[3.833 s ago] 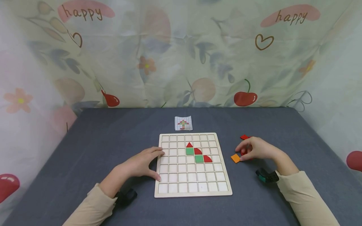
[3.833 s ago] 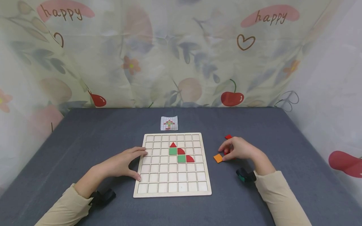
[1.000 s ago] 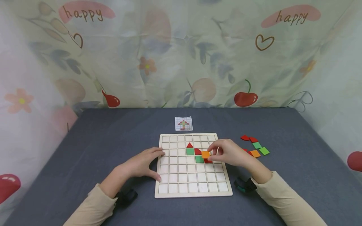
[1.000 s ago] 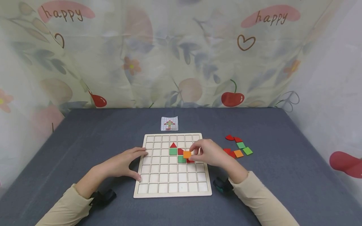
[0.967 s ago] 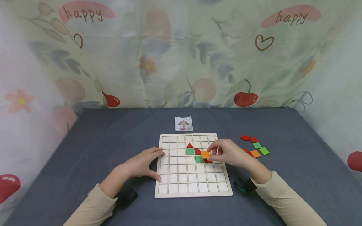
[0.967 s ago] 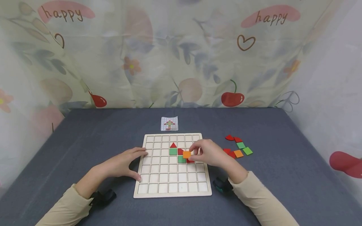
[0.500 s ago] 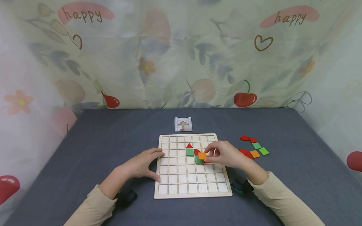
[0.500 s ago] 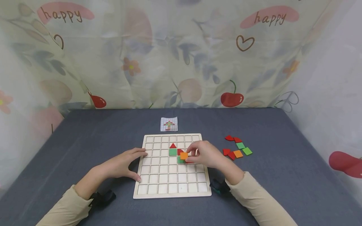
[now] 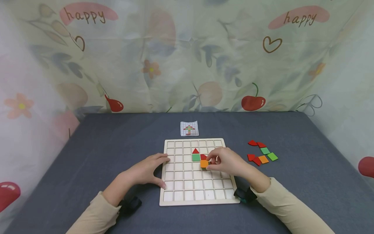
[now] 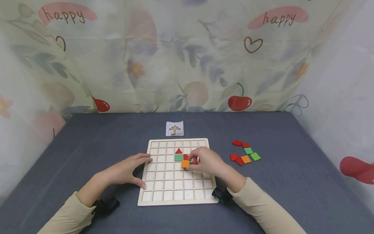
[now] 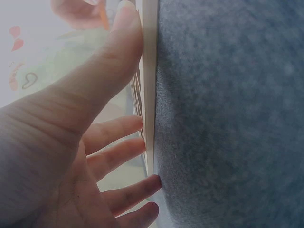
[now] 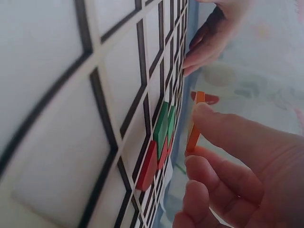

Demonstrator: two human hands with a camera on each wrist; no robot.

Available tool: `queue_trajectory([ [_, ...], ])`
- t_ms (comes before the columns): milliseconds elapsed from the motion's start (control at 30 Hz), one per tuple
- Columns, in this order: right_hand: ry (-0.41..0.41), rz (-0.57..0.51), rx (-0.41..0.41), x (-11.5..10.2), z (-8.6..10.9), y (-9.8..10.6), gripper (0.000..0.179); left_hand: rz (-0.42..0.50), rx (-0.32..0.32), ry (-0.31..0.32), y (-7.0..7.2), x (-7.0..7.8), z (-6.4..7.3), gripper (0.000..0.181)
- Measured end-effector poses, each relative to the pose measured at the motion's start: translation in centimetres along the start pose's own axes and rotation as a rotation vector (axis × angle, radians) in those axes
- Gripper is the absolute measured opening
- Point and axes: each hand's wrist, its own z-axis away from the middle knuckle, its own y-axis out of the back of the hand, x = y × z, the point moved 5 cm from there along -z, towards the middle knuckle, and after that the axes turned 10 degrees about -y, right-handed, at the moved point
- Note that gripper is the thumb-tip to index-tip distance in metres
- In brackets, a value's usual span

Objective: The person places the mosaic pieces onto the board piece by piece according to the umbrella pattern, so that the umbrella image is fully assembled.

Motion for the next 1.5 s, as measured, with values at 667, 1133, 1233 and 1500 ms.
queue_trajectory([
  [667, -0.060, 0.146, 0.011, -2.1, -1.3, -1.4, 0.018, -0.011, 0.021, -0.007, 0.1, 0.3, 0.3, 0.089],
  [1133, -0.131, 0.180, 0.015, -2.2, -1.7, -1.9, 0.016, -0.013, 0.023, -0.015, 0.0, 0.3, 0.2, 0.090],
  [1233, -0.131, 0.182, 0.019, -2.2, -1.6, -1.9, 0.016, -0.011, 0.020, -0.013, 0.0, 0.3, 0.2, 0.090],
  [1500, -0.125, 0.185, 0.028, -2.2, -1.6, -1.8, 0.016, -0.023, 0.020, -0.021, 0.2, 0.4, 0.4, 0.090],
])
